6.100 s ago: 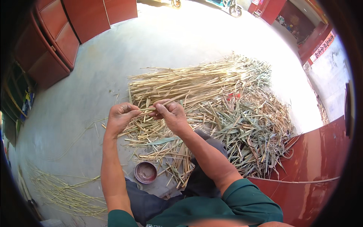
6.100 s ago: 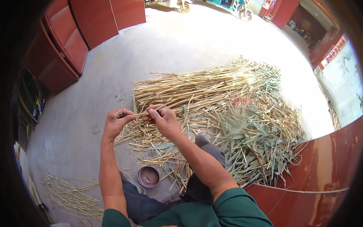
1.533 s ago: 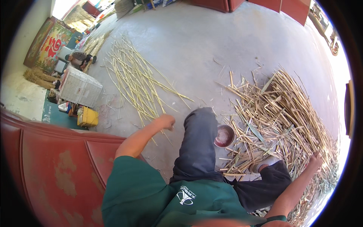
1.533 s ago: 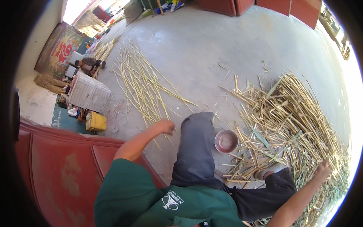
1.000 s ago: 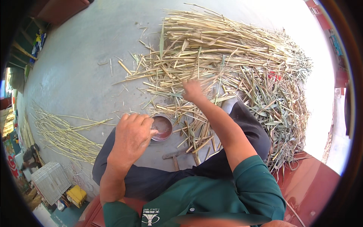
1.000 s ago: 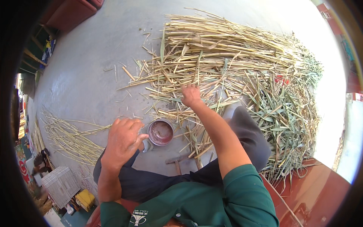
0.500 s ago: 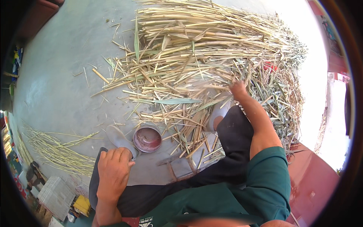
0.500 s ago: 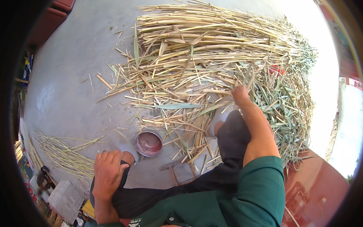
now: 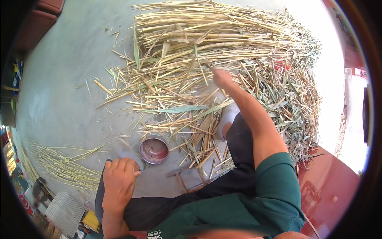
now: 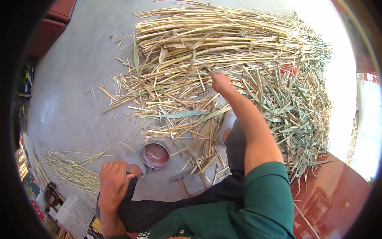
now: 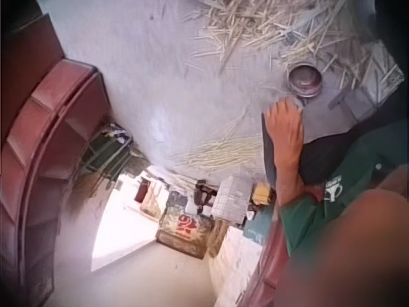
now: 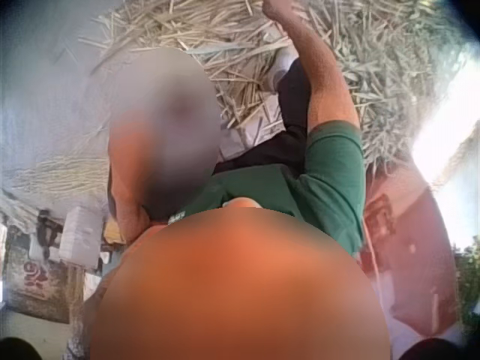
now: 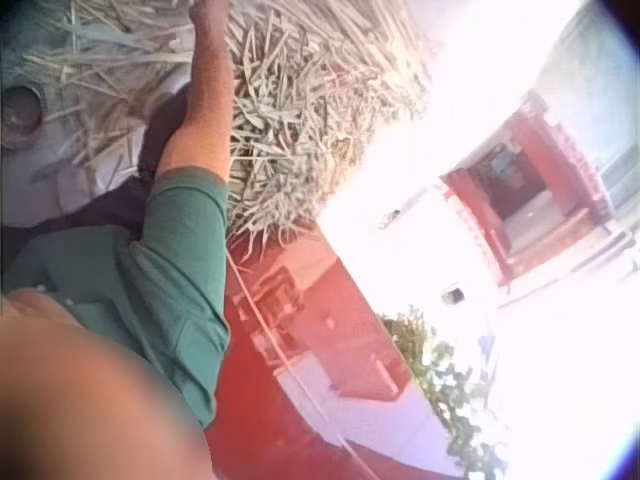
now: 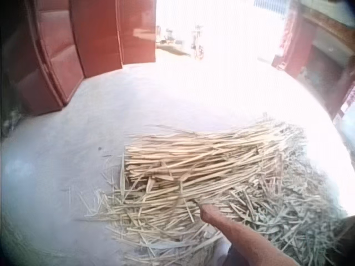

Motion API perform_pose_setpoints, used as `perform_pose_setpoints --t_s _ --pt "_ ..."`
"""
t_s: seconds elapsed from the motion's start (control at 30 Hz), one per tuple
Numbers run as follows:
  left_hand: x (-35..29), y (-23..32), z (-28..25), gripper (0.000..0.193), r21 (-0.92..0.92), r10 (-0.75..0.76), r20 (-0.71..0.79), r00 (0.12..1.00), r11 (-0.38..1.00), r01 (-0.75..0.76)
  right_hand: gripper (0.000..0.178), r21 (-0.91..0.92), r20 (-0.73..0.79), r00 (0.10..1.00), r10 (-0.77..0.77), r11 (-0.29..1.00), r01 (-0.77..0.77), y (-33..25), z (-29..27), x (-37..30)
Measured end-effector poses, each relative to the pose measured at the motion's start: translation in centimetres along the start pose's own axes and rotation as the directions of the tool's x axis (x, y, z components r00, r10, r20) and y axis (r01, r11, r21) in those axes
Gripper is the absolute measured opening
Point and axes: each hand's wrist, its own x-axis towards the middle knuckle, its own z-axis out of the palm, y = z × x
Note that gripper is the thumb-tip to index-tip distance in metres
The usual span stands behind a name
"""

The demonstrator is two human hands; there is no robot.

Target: The person sits on the floor and repeatedly strips leaves and outer layers from dried plant stalks by hand. The stripped stalks are placed to the left, while the removed material is discarded to the right.

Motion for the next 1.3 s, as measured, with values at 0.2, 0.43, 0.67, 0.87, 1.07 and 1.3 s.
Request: perform_pose_setpoints --t_s 0.2,0.43,0.67,0.87,1.07,1.3 --pt "0.0 -0.4 0.7 0.037 -0.015 0.004 0.017 1.0 1.0 -0.004 0.034 -0.22 -0.04 0.999 0.011 0.975 -0.019 -2.4 3.1 0.2" --pt "-0.8 -0.3 0.5 0.033 0.034 0.02 -0.02 1.0 0.999 -0.019 0.017 -0.287 -0.009 1.0 -0.026 0.958 0.023 -1.9 1.5 -1.5" --pt "-2.0 -1.5 0.7 0.034 0.023 0.026 -0.09 0.996 0.999 -0.024 0.018 -0.729 -0.266 0.912 -0.313 0.685 0.023 -2.5 -10.2 -2.9" --pt "-1.1 -2.2 -1.5 0.049 0.173 0.115 -0.537 0.836 0.985 -0.025 0.019 -0.355 -0.199 0.815 -0.544 0.815 0.458 -5.5 -19.1 -8.5" --pt "0.0 -4.6 -4.6 0.063 0.314 0.145 -0.774 0.617 0.933 0.176 0.017 -0.197 -0.289 0.66 -0.694 0.718 0.668 -11.0 -22.5 -15.8" --pt "-1.4 -7.2 -6.6 0.029 0.147 0.151 -0.719 0.678 0.987 -0.064 0.021 -0.337 -0.16 0.665 -0.73 0.673 0.658 -13.9 -28.1 -21.8"
